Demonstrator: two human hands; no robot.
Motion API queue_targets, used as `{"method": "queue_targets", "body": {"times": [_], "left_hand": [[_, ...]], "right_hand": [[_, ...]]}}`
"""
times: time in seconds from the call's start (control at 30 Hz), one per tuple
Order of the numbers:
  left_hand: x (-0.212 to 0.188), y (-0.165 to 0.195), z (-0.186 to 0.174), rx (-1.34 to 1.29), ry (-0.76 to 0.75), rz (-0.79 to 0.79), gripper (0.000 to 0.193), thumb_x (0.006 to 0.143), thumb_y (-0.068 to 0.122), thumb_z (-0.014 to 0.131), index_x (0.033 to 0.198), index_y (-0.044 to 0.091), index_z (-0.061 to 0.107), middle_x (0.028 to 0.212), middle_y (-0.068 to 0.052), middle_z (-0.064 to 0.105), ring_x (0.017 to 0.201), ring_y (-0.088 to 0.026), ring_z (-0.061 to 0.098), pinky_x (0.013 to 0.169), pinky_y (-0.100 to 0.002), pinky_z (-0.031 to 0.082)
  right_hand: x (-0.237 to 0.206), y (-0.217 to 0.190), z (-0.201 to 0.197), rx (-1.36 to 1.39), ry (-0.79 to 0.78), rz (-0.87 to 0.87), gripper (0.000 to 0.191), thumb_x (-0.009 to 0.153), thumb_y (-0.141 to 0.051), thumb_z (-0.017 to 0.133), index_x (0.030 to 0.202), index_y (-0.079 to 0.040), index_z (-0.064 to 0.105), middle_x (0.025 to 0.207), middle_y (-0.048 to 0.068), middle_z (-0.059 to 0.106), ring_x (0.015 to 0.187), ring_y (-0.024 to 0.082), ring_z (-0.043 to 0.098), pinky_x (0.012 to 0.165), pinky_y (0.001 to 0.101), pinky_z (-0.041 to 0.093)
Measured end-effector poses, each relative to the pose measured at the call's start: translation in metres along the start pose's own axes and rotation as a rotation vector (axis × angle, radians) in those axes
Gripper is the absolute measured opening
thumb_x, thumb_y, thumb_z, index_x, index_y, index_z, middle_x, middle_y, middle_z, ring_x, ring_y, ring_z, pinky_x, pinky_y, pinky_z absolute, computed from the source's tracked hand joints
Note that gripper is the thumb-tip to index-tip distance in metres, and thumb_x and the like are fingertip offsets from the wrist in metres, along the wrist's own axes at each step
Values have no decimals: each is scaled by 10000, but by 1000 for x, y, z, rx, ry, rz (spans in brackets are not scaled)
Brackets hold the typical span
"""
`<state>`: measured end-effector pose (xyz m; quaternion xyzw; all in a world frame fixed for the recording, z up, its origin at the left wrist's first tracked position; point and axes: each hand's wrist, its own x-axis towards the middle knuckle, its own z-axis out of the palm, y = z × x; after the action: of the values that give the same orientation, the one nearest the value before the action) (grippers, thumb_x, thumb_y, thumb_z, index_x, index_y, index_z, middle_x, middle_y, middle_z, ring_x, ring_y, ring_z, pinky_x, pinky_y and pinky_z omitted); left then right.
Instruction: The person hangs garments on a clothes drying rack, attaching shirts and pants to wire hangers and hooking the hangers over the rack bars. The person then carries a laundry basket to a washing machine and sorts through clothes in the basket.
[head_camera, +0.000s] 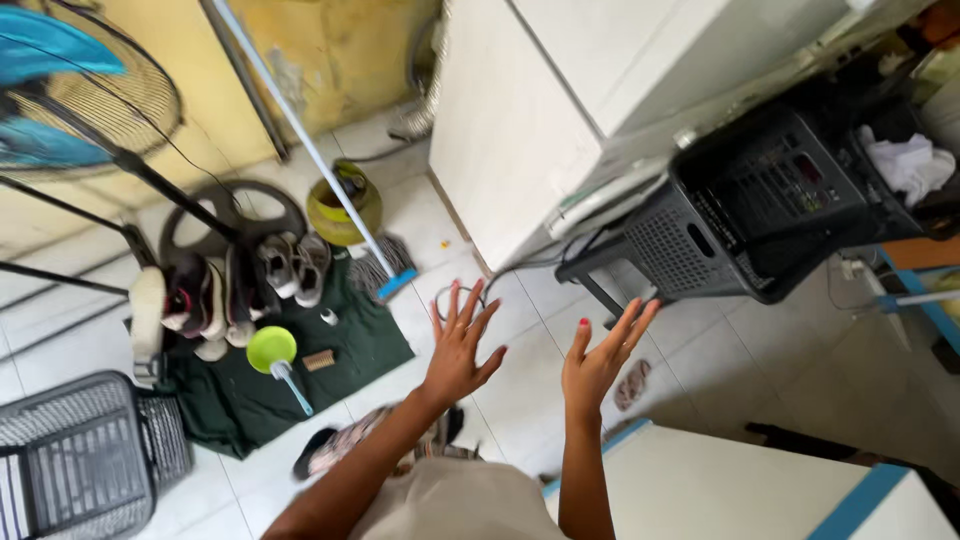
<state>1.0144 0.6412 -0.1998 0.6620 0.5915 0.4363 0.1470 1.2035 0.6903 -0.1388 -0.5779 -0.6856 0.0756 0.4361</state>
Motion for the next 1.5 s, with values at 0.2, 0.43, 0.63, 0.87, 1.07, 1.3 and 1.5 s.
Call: {"method": "queue_targets", "body": {"times": [0.2, 0.43, 0.63, 0.87, 1.07, 1.3, 1.5], "left_hand": [[89, 48, 102, 46, -27, 156, 614, 918, 253, 727, 1485, 144, 518, 1705, -98, 234, 1590, -430, 67, 1194, -742, 20], [161, 64, 247, -26, -87, 205, 581, 918, 171, 709, 1471, 136, 536, 1691, -105, 269, 1591, -427, 93, 1206, -723, 47], [252, 123, 370, -95, -205, 266, 596, 903, 142, 707, 1472, 120, 530, 1686, -113, 260, 1582, -417, 131, 1196, -729, 86], [343, 152, 460, 22, -164, 181, 726, 836, 196, 772, 1490, 130, 464, 1692, -135, 212, 1585, -424, 112, 1179, -763, 104], [323, 108, 536, 102, -69, -573, 1027, 790, 290, 846, 1577, 163, 198, 1676, -258, -3, 1520, -503, -43, 1105, -746, 122], [283, 75, 638, -290, 207, -615, 1288, 674, 183, 895, 1555, -71, -11, 1602, -331, 179, 1508, -454, 204, 1242, -460, 209], [281, 51, 679, -139, 245, -640, 1261, 731, 8, 822, 1581, -36, -108, 1606, -375, 200, 1488, -491, 277, 1211, -455, 279]], "right_hand": [[63, 98, -24, -55, 48, 5, 747, 1034, -118, 572, 1649, -18, 160, 1728, 251, 57, 1595, 482, 177, 1263, 538, 295], [145, 260, -47, -115, 57, -2, 763, 1020, -156, 588, 1636, 24, 175, 1712, 292, 76, 1592, 518, 115, 1250, 572, 282], [234, 395, -97, -314, 52, 67, 766, 1022, -242, 618, 1620, 14, 213, 1699, 270, 148, 1565, 543, 117, 1238, 616, 244], [311, 483, -77, -261, -7, -11, 802, 952, -293, 656, 1585, 0, 259, 1663, 285, 212, 1539, 527, 153, 1233, 618, 213], [365, 555, -58, -189, -310, -97, 796, 970, -242, 679, 1601, 28, 275, 1690, 265, 164, 1553, 526, 115, 1213, 618, 211], [407, 634, -54, -360, -474, -85, 793, 921, -262, 704, 1562, -4, 314, 1676, 234, 162, 1556, 490, 77, 1150, 643, 271], [401, 692, -56, -403, -543, 24, 787, 901, -285, 719, 1548, -37, 345, 1670, 220, 171, 1549, 486, 89, 1116, 695, 274]]}}
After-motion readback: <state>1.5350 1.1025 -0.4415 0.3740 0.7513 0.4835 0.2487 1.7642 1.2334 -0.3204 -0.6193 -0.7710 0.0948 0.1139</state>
